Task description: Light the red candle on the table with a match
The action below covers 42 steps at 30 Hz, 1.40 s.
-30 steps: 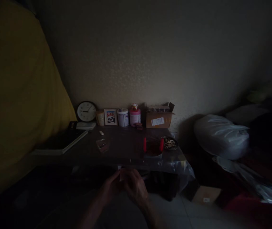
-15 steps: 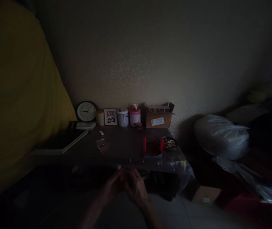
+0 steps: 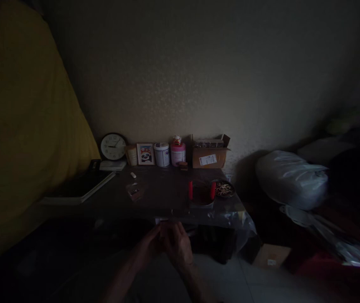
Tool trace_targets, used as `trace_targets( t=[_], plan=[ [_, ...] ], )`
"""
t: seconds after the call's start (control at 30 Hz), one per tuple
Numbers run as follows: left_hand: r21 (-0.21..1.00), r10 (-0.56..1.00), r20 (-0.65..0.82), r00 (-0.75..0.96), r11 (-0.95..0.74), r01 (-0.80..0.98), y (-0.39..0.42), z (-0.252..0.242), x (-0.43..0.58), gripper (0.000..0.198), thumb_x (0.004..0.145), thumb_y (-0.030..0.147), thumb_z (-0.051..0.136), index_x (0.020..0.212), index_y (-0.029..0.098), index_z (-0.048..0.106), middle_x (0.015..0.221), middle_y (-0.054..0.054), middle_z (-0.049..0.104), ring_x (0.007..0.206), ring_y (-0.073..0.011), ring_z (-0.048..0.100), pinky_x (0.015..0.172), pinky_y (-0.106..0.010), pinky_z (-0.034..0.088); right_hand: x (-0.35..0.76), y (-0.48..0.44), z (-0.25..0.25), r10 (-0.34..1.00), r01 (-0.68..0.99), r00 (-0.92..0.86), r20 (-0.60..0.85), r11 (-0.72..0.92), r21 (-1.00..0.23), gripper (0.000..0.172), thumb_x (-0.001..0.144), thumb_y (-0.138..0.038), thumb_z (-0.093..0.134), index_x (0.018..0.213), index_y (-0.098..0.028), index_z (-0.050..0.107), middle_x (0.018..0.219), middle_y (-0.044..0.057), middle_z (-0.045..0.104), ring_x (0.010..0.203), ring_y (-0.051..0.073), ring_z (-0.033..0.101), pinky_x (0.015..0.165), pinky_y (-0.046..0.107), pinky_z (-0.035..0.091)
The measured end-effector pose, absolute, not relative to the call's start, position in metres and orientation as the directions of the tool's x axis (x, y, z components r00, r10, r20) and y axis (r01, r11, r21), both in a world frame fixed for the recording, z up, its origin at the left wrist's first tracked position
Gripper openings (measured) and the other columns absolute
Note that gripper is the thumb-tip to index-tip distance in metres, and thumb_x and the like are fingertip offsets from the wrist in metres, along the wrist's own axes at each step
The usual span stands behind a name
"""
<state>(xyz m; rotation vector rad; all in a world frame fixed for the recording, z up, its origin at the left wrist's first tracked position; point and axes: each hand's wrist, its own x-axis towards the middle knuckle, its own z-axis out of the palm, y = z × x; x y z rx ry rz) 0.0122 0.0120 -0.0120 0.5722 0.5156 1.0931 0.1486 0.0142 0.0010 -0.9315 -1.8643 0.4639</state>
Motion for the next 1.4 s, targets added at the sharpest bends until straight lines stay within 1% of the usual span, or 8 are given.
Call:
trace_targets(
  t=[0.27, 0.43, 0.53, 0.7, 0.87, 1.0, 1.2, 1.4],
  plan=[
    [0.649, 0.918, -0.090, 0.386, 0.348, -0.677, 0.013, -0.014, 0.013, 0.031, 0.080, 0.033, 0.060, 0.107, 0.017, 0.063, 0.094, -0.009, 0.070, 0.089, -0.0216, 0.063, 0.080, -0.031, 0.042, 0.149, 0.016, -0.002, 0.774, 0.457, -0.244, 0.585, 0.624, -0.634, 0.021, 0.085, -0.016, 0.050, 0.102, -0.024, 0.059, 0.097, 0.005, 0.059, 0.089, 0.017, 0.059, 0.079, 0.029, 0.051],
    [0.624, 0.920, -0.078, 0.385, 0.346, -0.701, 0.012, -0.011, 0.010, 0.029, 0.083, 0.030, 0.056, 0.107, 0.016, 0.063, 0.098, -0.009, 0.070, 0.090, -0.0207, 0.063, 0.081, -0.030, 0.042, 0.155, 0.014, 0.008, 0.733, 0.397, -0.375, 0.567, 0.680, -0.616, 0.029, 0.082, -0.014, 0.053, 0.109, -0.025, 0.056, 0.109, 0.005, 0.057, 0.101, 0.017, 0.056, 0.087, 0.029, 0.048],
    [0.604, 0.909, -0.146, 0.389, 0.394, -0.693, 0.012, -0.008, 0.008, 0.030, 0.083, 0.032, 0.055, 0.104, 0.013, 0.064, 0.094, -0.010, 0.070, 0.087, -0.0209, 0.064, 0.080, -0.030, 0.043, 0.161, 0.017, 0.014, 0.746, 0.359, -0.412, 0.523, 0.660, -0.660, 0.031, 0.081, -0.017, 0.058, 0.110, -0.025, 0.057, 0.113, 0.004, 0.058, 0.106, 0.017, 0.055, 0.089, 0.028, 0.047],
    [0.572, 0.888, -0.283, 0.362, 0.459, -0.680, 0.016, -0.017, 0.008, 0.022, 0.081, 0.030, 0.055, 0.091, 0.014, 0.067, 0.079, -0.006, 0.070, 0.072, -0.0164, 0.063, 0.067, -0.027, 0.044, 0.171, 0.029, 0.009, 0.823, 0.402, -0.304, 0.480, 0.567, -0.719, 0.018, 0.086, -0.020, 0.049, 0.094, -0.021, 0.064, 0.099, 0.004, 0.066, 0.094, 0.016, 0.062, 0.076, 0.026, 0.050],
    [0.603, 0.890, -0.338, 0.307, 0.455, -0.656, 0.018, -0.028, 0.008, 0.021, 0.080, 0.029, 0.055, 0.088, 0.013, 0.066, 0.071, -0.004, 0.070, 0.056, -0.0130, 0.059, 0.050, -0.024, 0.037, 0.171, 0.031, 0.003, 0.853, 0.437, -0.291, 0.433, 0.521, -0.733, 0.017, 0.085, -0.022, 0.049, 0.086, -0.019, 0.066, 0.089, 0.004, 0.066, 0.082, 0.015, 0.062, 0.071, 0.023, 0.049],
    [0.622, 0.893, -0.342, 0.291, 0.448, -0.642, 0.017, -0.029, 0.007, 0.027, 0.077, 0.024, 0.056, 0.102, 0.015, 0.064, 0.080, -0.003, 0.071, 0.056, -0.0112, 0.058, 0.050, -0.022, 0.036, 0.169, 0.028, 0.003, 0.816, 0.442, -0.359, 0.454, 0.577, -0.687, 0.015, 0.084, -0.020, 0.051, 0.087, -0.020, 0.065, 0.093, 0.005, 0.064, 0.085, 0.015, 0.060, 0.076, 0.024, 0.048],
    [0.652, 0.890, -0.354, 0.287, 0.455, -0.607, 0.018, -0.034, 0.004, 0.026, 0.076, 0.025, 0.056, 0.097, 0.013, 0.065, 0.079, -0.005, 0.070, 0.060, -0.0128, 0.059, 0.046, -0.022, 0.033, 0.170, 0.028, 0.001, 0.807, 0.461, -0.400, 0.435, 0.587, -0.665, 0.020, 0.086, -0.019, 0.049, 0.097, -0.022, 0.065, 0.099, 0.005, 0.061, 0.090, 0.015, 0.059, 0.080, 0.025, 0.048],
    [0.715, 0.902, -0.328, 0.280, 0.430, -0.551, 0.022, -0.046, 0.008, 0.028, 0.076, 0.027, 0.054, 0.097, 0.014, 0.066, 0.078, -0.005, 0.069, 0.062, -0.0138, 0.058, 0.048, -0.023, 0.032, 0.169, 0.029, -0.002, 0.801, 0.530, -0.433, 0.413, 0.597, -0.602, 0.021, 0.086, -0.016, 0.048, 0.092, -0.021, 0.067, 0.094, 0.005, 0.061, 0.088, 0.015, 0.058, 0.079, 0.024, 0.047]
  ],
)
